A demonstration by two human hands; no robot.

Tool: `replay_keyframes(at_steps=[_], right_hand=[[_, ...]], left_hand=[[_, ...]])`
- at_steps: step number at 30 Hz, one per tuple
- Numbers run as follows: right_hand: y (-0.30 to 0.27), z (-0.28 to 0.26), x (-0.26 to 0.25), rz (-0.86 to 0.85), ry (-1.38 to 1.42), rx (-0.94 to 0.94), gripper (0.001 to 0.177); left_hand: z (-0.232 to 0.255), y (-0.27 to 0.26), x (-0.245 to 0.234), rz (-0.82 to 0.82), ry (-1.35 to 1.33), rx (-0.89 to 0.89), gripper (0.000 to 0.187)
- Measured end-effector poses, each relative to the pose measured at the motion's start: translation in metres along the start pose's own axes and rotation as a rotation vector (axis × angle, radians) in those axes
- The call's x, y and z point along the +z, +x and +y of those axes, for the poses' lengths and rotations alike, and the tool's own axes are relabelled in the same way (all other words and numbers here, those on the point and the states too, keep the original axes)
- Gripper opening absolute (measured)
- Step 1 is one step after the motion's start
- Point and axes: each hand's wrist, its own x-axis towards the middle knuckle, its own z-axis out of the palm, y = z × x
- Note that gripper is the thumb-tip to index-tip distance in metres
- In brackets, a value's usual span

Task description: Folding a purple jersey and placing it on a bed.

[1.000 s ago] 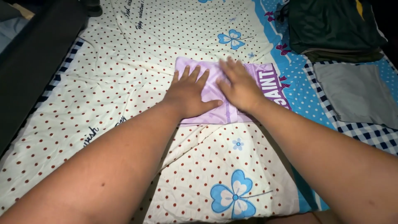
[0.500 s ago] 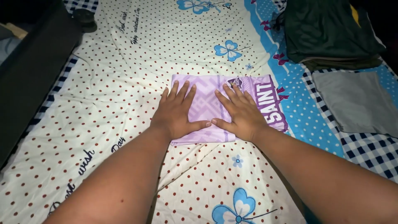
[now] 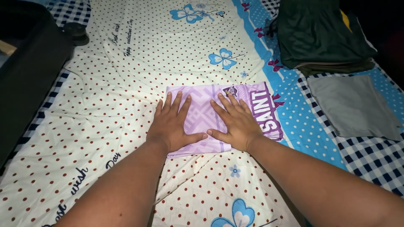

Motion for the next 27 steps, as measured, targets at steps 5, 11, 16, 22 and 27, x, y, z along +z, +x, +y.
replay_keyframes(at_steps=[5,11,16,22,27], right_hand=[[-0.001,0.001,0.001,0.003,-0.001,-0.012,0.089],[0.0,0.003,0.0,0.008,0.019,-0.019,0.088],[-0.01,0.026,0.005,0.329,0.249,0.151,0.063],[-0.014,0.088,-0.018,0.306,0.143,0.994,0.073],[-0.016,0.123,-0.032,0.148,0.662,0.983,0.054]], left_hand=[[0.0,0.002,0.002,0.005,0.006,-0.008,0.127],[0.0,0.003,0.006,0.023,0.013,-0.009,0.127],[-0.002,0.005,0.006,0.017,-0.004,-0.013,0.126],[0.0,0.02,0.001,0.244,-0.162,-0.039,0.099],[0.061,0.036,-0.011,0.395,-0.348,-0.119,0.051]])
